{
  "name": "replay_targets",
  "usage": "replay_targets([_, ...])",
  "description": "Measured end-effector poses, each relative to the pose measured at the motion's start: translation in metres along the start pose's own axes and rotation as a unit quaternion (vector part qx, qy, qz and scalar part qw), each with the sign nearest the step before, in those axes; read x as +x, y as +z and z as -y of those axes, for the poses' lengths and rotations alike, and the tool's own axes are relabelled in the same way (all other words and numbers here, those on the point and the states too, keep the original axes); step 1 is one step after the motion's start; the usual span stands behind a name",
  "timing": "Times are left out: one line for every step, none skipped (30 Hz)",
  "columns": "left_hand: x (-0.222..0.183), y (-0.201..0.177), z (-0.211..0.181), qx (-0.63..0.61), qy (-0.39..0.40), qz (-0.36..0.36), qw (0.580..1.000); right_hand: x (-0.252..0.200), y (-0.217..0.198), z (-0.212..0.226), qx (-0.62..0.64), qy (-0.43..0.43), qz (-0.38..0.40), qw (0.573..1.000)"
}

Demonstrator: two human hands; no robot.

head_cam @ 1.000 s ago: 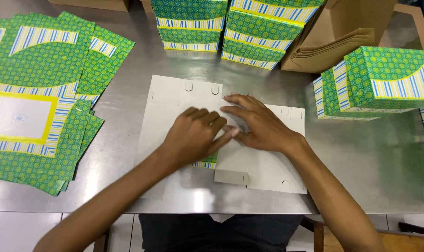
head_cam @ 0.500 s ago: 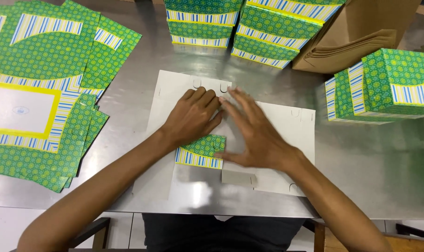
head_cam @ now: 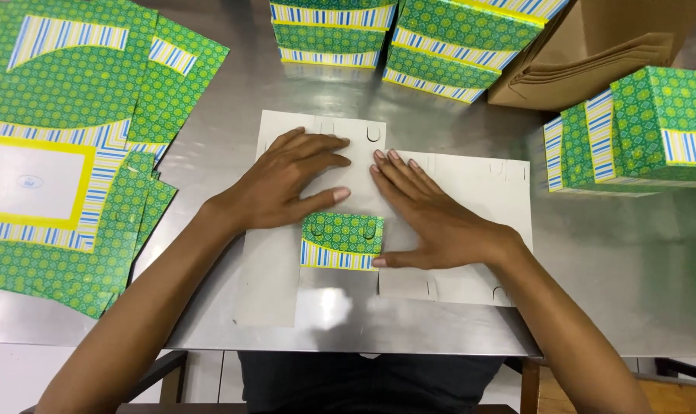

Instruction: The person folds and assembles patterned cardboard boxes on a metal table. They fold the flaps, tuck tabs into slots, and form the box shape. The person repeats this process for multiple boxes, stacking the finished ones nearby.

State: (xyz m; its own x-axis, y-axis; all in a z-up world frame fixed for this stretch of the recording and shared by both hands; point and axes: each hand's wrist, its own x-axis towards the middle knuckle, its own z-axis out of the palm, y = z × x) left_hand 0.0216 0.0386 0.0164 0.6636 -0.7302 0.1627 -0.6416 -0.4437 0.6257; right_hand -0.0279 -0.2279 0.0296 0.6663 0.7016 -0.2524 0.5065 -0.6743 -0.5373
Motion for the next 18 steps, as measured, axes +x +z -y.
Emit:
replay_targets([0.0,0.0,0.0,-0.002,0.001,0.001,1.0,-0.001,0.0,-0.001,0.001,0.002,0.0,1.0])
replay_targets([-0.001,-0.001,-0.001,-0.002,0.002,0.003,1.0,-0.002,0.0,-0.001,0.005,-0.002,-0.002,1.0])
replay_targets([-0.002,-0.002,-0.001,-0.003,0.004,0.006,1.0,-0.002,-0.001,-0.001,0.01,-0.005,-0.004,1.0])
replay_targets([-0.001,0.001,0.003,-0.003,0.004,0.006,1.0,-0.002,0.0,-0.001,0.01,-0.005,-0.003,1.0])
replay_targets([-0.001,0.005,0.007,0.008,0.008,0.0,1.0,-0.001,0.001,0.0,0.007,0.009,-0.001,1.0])
replay_targets([-0.001,0.009,0.01,0.019,0.011,-0.006,1.0,0.0,0.001,0.001,0.004,0.022,0.002,1.0])
replay_targets([0.001,0.01,0.012,0.02,0.01,-0.007,1.0,0.001,0.003,0.001,0.004,0.022,0.003,1.0])
replay_targets([0.001,0.011,0.013,0.019,0.013,-0.009,1.0,0.002,0.005,0.001,-0.009,0.03,-0.003,1.0])
replay_targets([0.002,0.013,0.014,0.019,0.016,-0.011,1.0,0.003,0.007,0.002,-0.021,0.039,-0.009,0.999])
replay_targets([0.003,0.012,0.013,0.02,0.017,-0.013,1.0,0.005,0.01,0.003,-0.023,0.039,-0.01,0.999])
replay_targets([0.003,0.012,0.012,0.025,0.018,-0.017,0.999,0.007,0.013,0.005,-0.034,0.052,-0.017,0.998])
replay_targets([0.002,0.012,0.01,0.029,0.016,-0.02,0.999,0.008,0.017,0.007,-0.043,0.064,-0.022,0.997])
replay_targets([0.001,0.012,0.011,0.03,0.015,-0.021,0.999,0.01,0.019,0.01,-0.043,0.063,-0.022,0.997])
replay_targets([0.002,0.012,0.011,0.033,0.014,-0.022,0.999,0.012,0.021,0.013,-0.046,0.073,-0.031,0.996])
replay_targets([0.002,0.013,0.011,0.036,0.014,-0.024,0.999,0.014,0.022,0.015,-0.049,0.082,-0.04,0.995])
replay_targets([0.002,0.013,0.012,0.036,0.013,-0.024,0.999,0.015,0.023,0.02,-0.05,0.082,-0.039,0.995])
replay_targets([0.002,0.013,0.012,0.035,0.008,-0.02,0.999,0.016,0.023,0.025,-0.034,0.096,-0.046,0.994])
replay_targets([0.002,0.013,0.013,0.034,0.003,-0.016,0.999,0.018,0.023,0.03,-0.019,0.11,-0.053,0.992])
